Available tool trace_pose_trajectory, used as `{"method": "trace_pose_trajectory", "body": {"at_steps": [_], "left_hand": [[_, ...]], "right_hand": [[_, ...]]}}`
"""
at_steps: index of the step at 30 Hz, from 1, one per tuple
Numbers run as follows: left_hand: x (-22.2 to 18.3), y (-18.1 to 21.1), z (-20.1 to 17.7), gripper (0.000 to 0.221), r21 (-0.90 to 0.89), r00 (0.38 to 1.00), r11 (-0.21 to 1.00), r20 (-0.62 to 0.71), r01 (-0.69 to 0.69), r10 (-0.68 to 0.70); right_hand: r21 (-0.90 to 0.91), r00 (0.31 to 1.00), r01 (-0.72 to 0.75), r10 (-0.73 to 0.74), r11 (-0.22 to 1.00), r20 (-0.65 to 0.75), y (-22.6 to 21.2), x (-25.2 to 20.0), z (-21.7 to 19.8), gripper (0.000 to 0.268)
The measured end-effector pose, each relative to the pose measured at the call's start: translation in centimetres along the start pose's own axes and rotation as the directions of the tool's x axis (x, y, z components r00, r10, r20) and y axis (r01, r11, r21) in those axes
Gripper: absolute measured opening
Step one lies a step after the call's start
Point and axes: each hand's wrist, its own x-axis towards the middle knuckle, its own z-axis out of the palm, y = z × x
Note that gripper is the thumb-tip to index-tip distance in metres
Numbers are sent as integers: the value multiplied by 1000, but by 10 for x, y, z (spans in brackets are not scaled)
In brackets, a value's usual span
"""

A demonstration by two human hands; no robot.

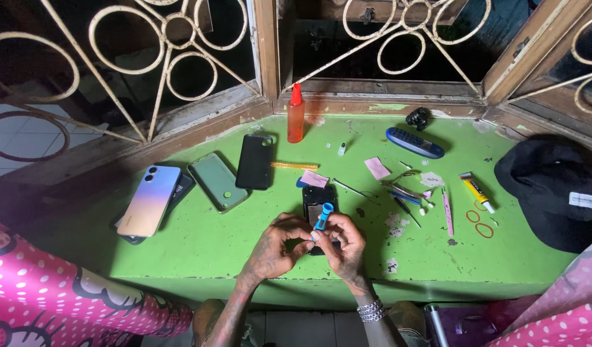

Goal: Repairing a smartphone by cleaning the frame with a brush and pick, and removing internal screws.

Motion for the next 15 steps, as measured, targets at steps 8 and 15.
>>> {"method": "trace_pose_trajectory", "body": {"at_steps": [8,15], "left_hand": [[-1,-1,0,10,-19,1000,1000,3,10,-10],[-5,-3,2,23,0,999,999,-2,46,-46]], "right_hand": [[17,1000,5,-5,1000,-19,-4,0,3,31],[130,989,59,-40,990,-142,12,-2,-5,32]]}}
